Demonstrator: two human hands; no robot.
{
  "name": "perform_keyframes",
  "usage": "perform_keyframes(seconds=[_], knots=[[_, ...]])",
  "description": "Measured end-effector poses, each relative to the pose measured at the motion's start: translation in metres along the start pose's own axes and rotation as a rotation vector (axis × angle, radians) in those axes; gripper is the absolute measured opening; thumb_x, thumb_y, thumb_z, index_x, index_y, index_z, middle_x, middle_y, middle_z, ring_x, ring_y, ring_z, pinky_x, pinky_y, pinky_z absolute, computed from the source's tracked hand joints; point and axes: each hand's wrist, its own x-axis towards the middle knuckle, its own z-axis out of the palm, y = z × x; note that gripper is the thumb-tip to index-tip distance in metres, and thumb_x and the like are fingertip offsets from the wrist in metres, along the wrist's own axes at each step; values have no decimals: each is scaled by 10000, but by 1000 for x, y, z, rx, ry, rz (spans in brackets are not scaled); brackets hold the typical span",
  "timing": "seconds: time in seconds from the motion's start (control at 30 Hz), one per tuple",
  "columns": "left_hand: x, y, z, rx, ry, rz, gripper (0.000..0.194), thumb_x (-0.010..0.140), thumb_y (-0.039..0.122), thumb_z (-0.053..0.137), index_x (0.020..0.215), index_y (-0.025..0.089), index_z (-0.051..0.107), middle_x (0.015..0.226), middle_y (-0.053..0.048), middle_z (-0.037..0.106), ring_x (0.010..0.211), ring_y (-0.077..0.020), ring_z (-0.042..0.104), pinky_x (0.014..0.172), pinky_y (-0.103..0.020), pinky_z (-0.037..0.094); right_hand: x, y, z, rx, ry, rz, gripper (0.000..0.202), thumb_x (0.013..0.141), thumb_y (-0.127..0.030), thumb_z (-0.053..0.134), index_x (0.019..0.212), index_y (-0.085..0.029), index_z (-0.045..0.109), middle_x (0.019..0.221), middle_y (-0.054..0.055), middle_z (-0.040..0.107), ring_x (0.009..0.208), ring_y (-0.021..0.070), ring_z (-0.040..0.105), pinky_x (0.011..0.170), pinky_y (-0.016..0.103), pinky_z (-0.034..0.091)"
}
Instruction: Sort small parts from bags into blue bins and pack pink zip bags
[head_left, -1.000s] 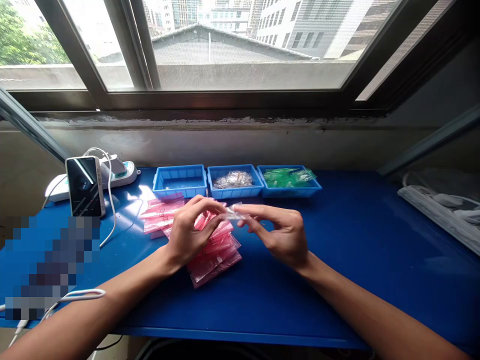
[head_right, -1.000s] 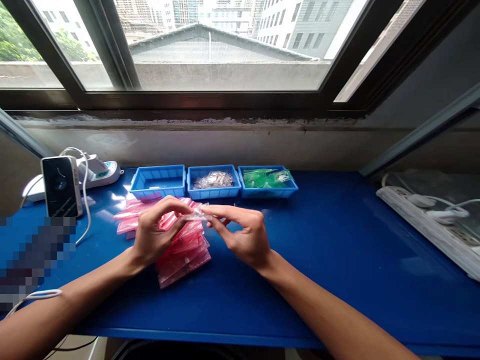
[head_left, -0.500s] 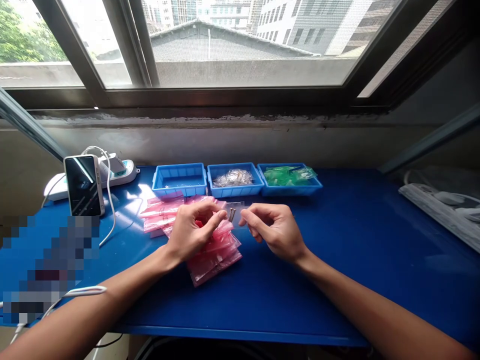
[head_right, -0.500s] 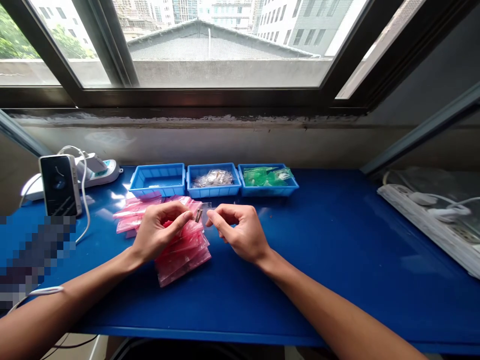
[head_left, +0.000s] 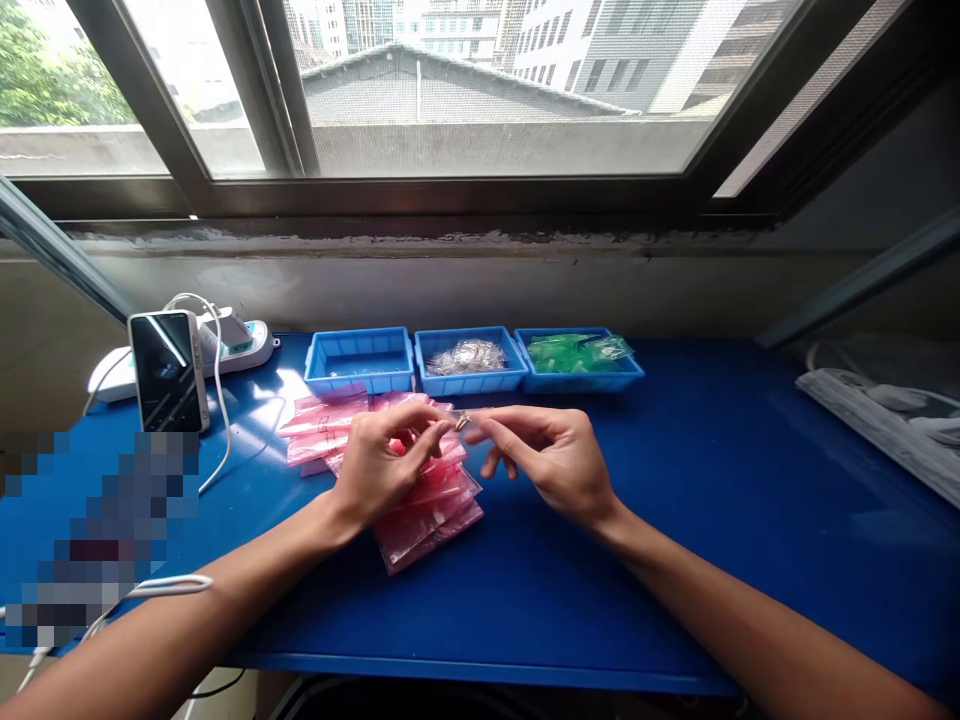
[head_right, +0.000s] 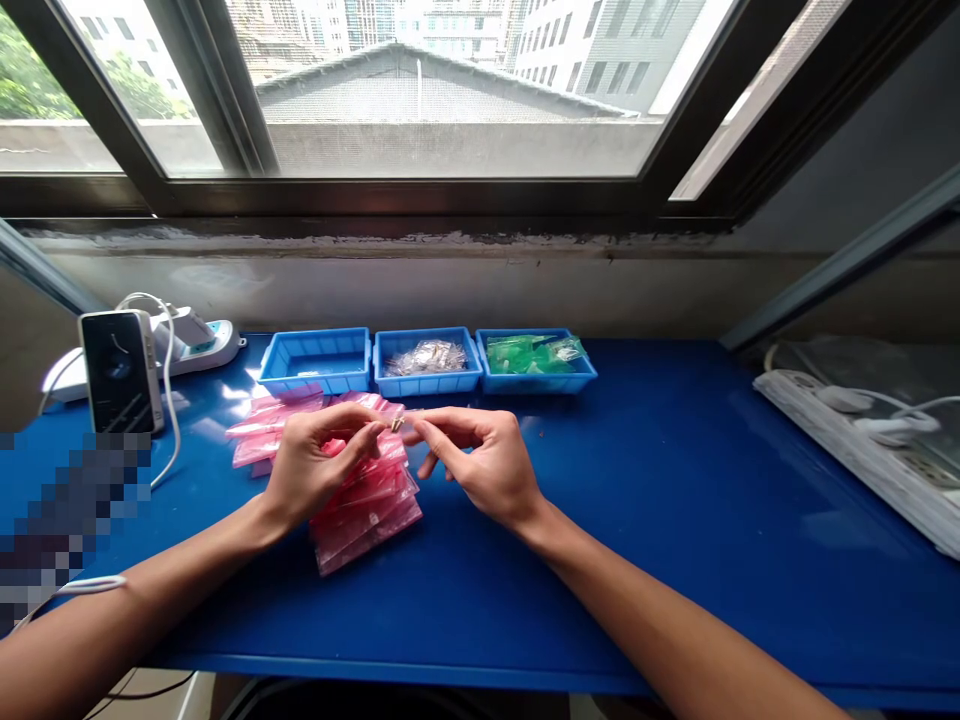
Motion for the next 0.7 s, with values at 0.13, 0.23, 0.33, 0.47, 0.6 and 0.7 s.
perform_keyframes(seconds=[0.13, 0.23, 0.33, 0.47, 0.6, 0.7], knots=[[-1, -3, -2, 75, 50, 135, 167, 969, 135, 657, 1085, 163, 773, 1025, -76, 824, 887, -185, 782, 746, -264, 612, -1, 1, -2, -147, 21, -130, 244, 940, -236, 695, 1137, -216, 838, 1048, 80, 844, 769, 249, 828, 504, 268, 610], [0, -4, -3, 93, 76, 203, 232, 976, 95, 635, 1159, 166, 760, 1104, -82, 814, 971, -182, 772, 838, -285, 631, -2, 0, -3, -282, 47, -245, 309, 936, -183, 680, 1210, -230, 814, 1153, 62, 819, 893, 262, 830, 630, 300, 671], [0, -6, -4, 72, 77, 245, 238, 986, 102, 641, 1185, 169, 752, 1131, -87, 800, 1009, -180, 757, 840, -278, 639, -2, 0, -2, -320, 57, -328, 315, 952, -182, 685, 1243, -217, 799, 1177, 64, 808, 914, 256, 830, 663, 291, 679], [-1, -8, -4, 92, 72, 253, 276, 977, 64, 620, 1191, 182, 745, 1114, -78, 789, 1003, -179, 742, 837, -284, 625, -2, 1, -2, -334, 60, -368, 304, 948, -162, 683, 1221, -207, 809, 1171, 66, 810, 884, 240, 832, 654, 263, 670], [0, -7, -4, 152, 75, 222, 216, 964, 81, 632, 1111, 180, 756, 1036, -69, 778, 908, -178, 715, 813, -292, 584, 0, 1, -2, -308, 66, -331, 278, 932, -163, 682, 1165, -199, 829, 1094, 75, 836, 804, 226, 825, 631, 266, 655], [1, -5, -4, 181, 66, 173, 137, 986, 196, 656, 880, 169, 737, 819, -36, 715, 735, -157, 639, 676, -260, 517, 3, -1, 0, -177, 0, -209, 170, 937, -246, 706, 988, -172, 851, 836, 71, 839, 621, 188, 776, 566, 256, 616]])
